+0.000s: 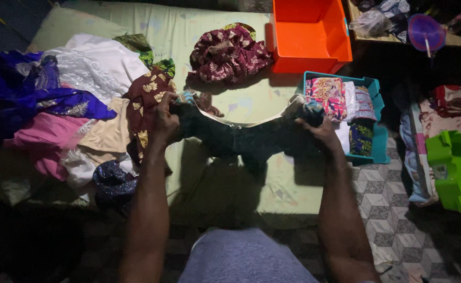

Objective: The person folds several garments on a bed, including a patterned blue dress, a sparkly dark blue dress, and a maroon patterned dress. Each item is smoothed, folded neatly, and placed into a teal storage bin.

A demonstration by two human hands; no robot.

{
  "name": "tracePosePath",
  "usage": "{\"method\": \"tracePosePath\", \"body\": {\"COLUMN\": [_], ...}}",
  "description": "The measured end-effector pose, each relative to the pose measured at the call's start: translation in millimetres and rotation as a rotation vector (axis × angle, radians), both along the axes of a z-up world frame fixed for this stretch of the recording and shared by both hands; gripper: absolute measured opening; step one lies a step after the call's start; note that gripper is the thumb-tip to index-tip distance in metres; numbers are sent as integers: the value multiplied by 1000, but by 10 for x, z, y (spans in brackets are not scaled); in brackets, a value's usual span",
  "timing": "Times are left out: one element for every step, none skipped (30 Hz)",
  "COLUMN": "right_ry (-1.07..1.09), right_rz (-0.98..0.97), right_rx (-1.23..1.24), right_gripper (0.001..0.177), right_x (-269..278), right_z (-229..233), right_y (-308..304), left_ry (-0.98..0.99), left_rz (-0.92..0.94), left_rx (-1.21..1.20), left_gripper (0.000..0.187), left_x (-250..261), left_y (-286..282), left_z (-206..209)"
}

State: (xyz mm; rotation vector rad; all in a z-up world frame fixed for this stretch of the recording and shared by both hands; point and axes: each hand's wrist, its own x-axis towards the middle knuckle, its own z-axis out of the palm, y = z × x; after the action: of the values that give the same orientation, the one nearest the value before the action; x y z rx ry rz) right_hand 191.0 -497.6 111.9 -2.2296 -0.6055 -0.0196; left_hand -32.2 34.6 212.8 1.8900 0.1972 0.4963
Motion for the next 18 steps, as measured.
{"method": "tracePosePath", "body": {"right_ry": [26,52,59,66,76,158,238,319,425,531,636,577,520,462,539,599,499,387], "right_rz": [54,109,113,117,122,220,317,413,342,269,194,227,257,287,362,426,359,288], "right_rx": [34,67,-11,-89,-167,-44,81,206,266,325,384,344,304,265,380,481,508,529], "right_gripper": [48,47,47,46,46,51,56,61,63,65,67,65,63,61,56,52,48,44], "right_x": [35,60,76,87,66,45,38,20,-72,-185,-230,-219,-219,-223,-211,-219,-258,-330], "right_z": [31,49,67,85,68,58,87,97,77,82,122,187,260,345,464,582,658,704], "right_y": [-27,-48,-88,-147,-185,-242,-351,-431,-524,-661,-765,-834,-903,-955,-1003,-1028,-991,-921], "left_ry": [-70,-139,-209,-203,-194,-184,-149,-113,-77,9,96,184,143,102,61,98,135,172], "left_rz": [-28,-56,-86,-135,-184,-233,-304,-374,-446,-444,-440,-436,-498,-561,-623,-620,-617,-613], "left_rx": [49,98,147,116,85,54,-14,-81,-149,-206,-263,-318,-280,-242,-205,-164,-122,-80], "left_gripper": [47,48,49,48,48,49,50,52,54,56,58,60,62,65,67,66,66,65], "left_x": [-37,-82,-112,-142,-197,-261,-322,-389,-458,-515,-556,-583,-604,-619,-593,-563,-523,-463], "left_y": [0,13,30,53,76,101,128,156,177,198,220,236,246,252,265,277,287,301], "left_z": [47,88,131,174,213,256,313,382,458,550,657,765,859,933,993,1026,1033,1010]}}
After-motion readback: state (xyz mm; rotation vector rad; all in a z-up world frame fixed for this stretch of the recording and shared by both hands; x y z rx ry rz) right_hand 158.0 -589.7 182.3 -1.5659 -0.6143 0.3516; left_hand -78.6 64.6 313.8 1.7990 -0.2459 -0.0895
